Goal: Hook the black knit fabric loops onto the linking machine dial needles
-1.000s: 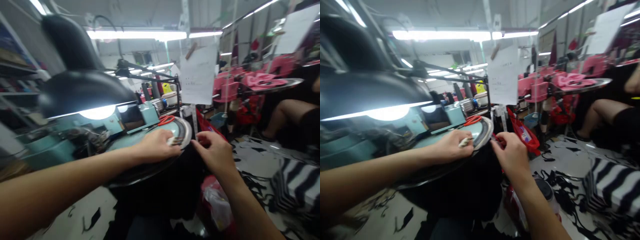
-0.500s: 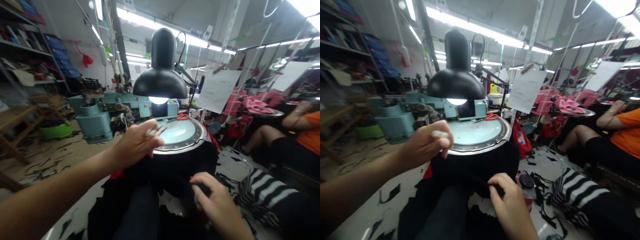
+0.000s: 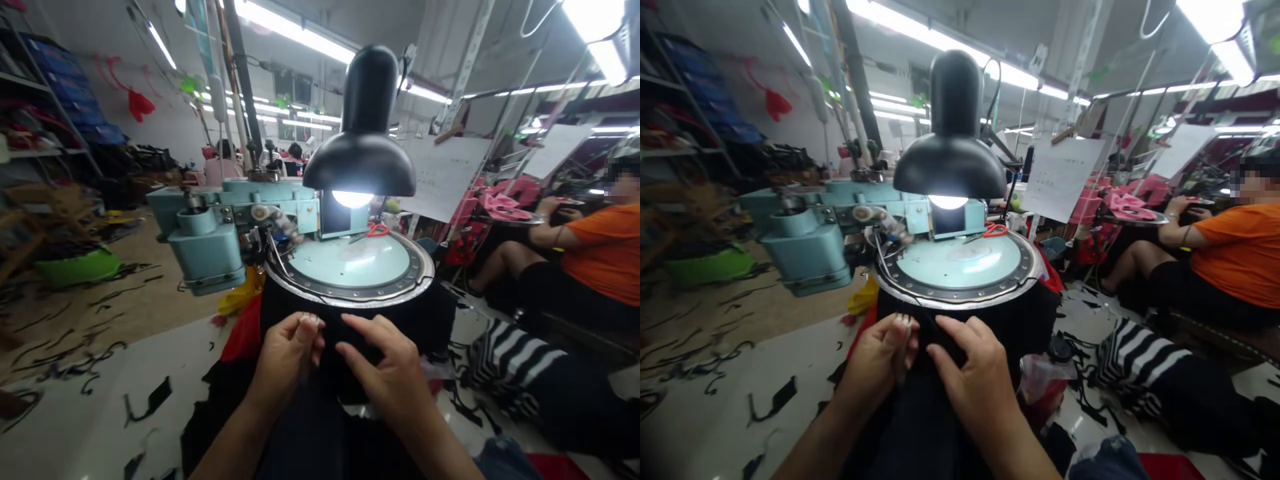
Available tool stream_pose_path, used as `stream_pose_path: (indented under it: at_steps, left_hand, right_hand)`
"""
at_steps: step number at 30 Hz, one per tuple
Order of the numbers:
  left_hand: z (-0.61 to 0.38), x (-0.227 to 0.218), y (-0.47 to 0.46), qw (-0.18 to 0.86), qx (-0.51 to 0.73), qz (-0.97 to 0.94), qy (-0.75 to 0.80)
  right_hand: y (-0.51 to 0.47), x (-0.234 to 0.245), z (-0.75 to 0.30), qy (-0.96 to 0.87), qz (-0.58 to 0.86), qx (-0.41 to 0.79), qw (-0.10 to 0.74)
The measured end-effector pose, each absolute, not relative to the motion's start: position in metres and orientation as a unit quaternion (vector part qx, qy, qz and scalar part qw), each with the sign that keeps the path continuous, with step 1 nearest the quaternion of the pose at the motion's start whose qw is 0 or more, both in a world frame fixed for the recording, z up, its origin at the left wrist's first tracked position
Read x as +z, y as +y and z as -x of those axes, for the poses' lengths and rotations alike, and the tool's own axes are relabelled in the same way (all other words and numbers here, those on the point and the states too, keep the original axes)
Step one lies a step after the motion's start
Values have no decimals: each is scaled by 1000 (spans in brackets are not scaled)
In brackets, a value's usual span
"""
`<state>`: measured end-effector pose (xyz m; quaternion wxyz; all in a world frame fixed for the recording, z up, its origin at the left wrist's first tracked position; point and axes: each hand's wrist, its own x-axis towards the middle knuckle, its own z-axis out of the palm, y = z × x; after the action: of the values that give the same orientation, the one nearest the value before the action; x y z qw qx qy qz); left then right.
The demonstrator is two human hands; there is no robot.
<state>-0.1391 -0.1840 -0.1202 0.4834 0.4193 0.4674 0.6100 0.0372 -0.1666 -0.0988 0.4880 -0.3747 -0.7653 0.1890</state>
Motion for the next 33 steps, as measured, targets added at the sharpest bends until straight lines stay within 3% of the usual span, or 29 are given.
stream_pose_path:
  at_steps: [7,14,20,29,33]
  left_hand:
    - [146,-130,-167,491,590,-421,483]
    - [130,-128,-180,481,606,-395,495]
    - [122,-121,-175,473,603,-420,486]
    - [99,-115,-171,468,603,-439,474]
    - [94,-115,-161,479,596,-441,471]
  right_hand:
    - [-163,-92,-23,-725,368,104,573]
    - [-156,-86,-27,-699,386,70,597]
    - [-160,-85,-39,-737,387,64,550]
    - [-153,-79,-47,-702,423,64,569]
    - [-145,-103,-91,-703,501,94,495]
